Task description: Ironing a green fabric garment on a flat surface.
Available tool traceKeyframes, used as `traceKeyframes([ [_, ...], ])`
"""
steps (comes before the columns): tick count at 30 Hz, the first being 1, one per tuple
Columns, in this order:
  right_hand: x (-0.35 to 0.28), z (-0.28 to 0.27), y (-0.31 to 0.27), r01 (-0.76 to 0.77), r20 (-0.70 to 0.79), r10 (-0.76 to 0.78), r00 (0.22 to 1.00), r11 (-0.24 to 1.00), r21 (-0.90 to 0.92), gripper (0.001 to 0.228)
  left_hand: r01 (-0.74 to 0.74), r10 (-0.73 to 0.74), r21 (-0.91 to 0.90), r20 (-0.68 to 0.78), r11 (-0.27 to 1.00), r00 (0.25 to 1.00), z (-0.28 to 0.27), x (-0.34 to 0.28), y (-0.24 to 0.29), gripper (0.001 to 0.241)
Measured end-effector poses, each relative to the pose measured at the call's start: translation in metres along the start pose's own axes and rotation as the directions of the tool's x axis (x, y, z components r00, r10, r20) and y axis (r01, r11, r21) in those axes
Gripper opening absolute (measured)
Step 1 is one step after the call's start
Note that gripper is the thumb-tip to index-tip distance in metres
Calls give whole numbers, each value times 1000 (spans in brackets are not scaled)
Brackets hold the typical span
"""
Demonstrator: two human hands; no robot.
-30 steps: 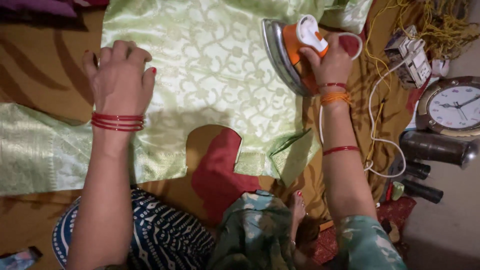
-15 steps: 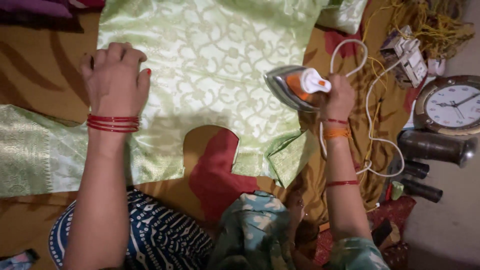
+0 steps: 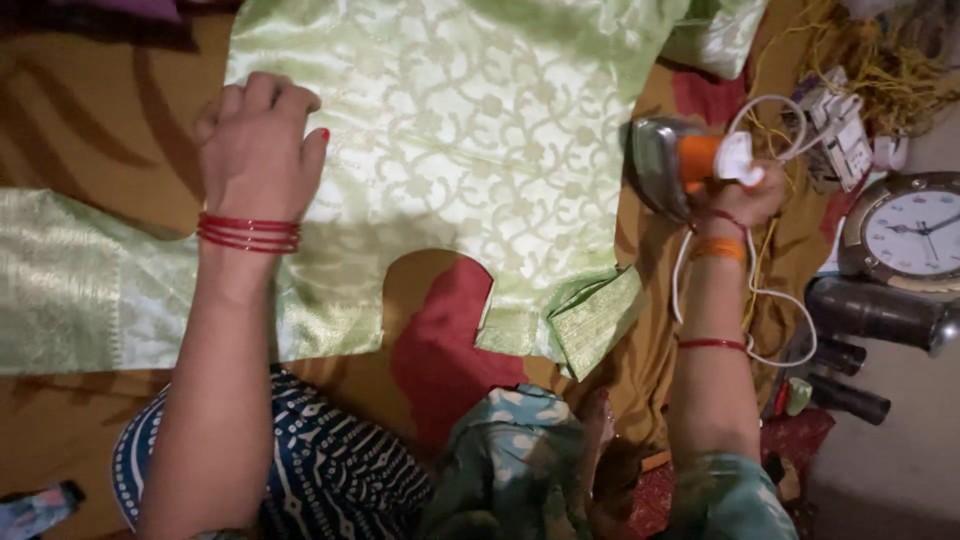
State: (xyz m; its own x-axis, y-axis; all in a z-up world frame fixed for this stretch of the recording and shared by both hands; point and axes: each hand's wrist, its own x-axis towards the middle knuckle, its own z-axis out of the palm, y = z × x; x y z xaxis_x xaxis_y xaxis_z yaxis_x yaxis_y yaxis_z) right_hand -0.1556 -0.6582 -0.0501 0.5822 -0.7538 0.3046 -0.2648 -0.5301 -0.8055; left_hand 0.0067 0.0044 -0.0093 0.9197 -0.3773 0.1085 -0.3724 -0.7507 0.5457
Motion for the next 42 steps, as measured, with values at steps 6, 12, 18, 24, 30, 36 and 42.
traceKeyframes([
  [6, -2, -28, -66, -101, 26, 107, 994, 791, 604, 17, -27, 27, 3, 1, 1000, 1000, 6, 4, 3, 23],
  [12, 10, -69, 52, -290, 70, 476, 877, 406, 867, 48, -9, 9, 45, 6, 999, 1000, 5, 3, 4, 23],
  [18, -44, -58, -3, -425, 298, 392, 871, 295, 856, 65, 46, -46, 13, 46, 999, 998, 7, 9, 6, 25],
  [24, -47, -91, 99, -399, 222, 508, 832, 272, 876, 37, 66, -69, 87, 27, 994, 997, 8, 7, 4, 47],
  [30, -86, -90, 82, -589, 296, 628, 720, 326, 740, 20, 153, -157, 82, 57, 985, 986, -6, 2, 5, 50],
  [36, -177, -40, 8, -348, -17, 412, 911, 790, 505, 23, 158, -161, 60, 49, 986, 986, -16, 6, 1, 51],
  [42, -191, -27, -83, -23, 489, 216, 845, 929, -371, 29, 207, -209, -66, -17, 976, 978, -13, 7, -4, 73],
])
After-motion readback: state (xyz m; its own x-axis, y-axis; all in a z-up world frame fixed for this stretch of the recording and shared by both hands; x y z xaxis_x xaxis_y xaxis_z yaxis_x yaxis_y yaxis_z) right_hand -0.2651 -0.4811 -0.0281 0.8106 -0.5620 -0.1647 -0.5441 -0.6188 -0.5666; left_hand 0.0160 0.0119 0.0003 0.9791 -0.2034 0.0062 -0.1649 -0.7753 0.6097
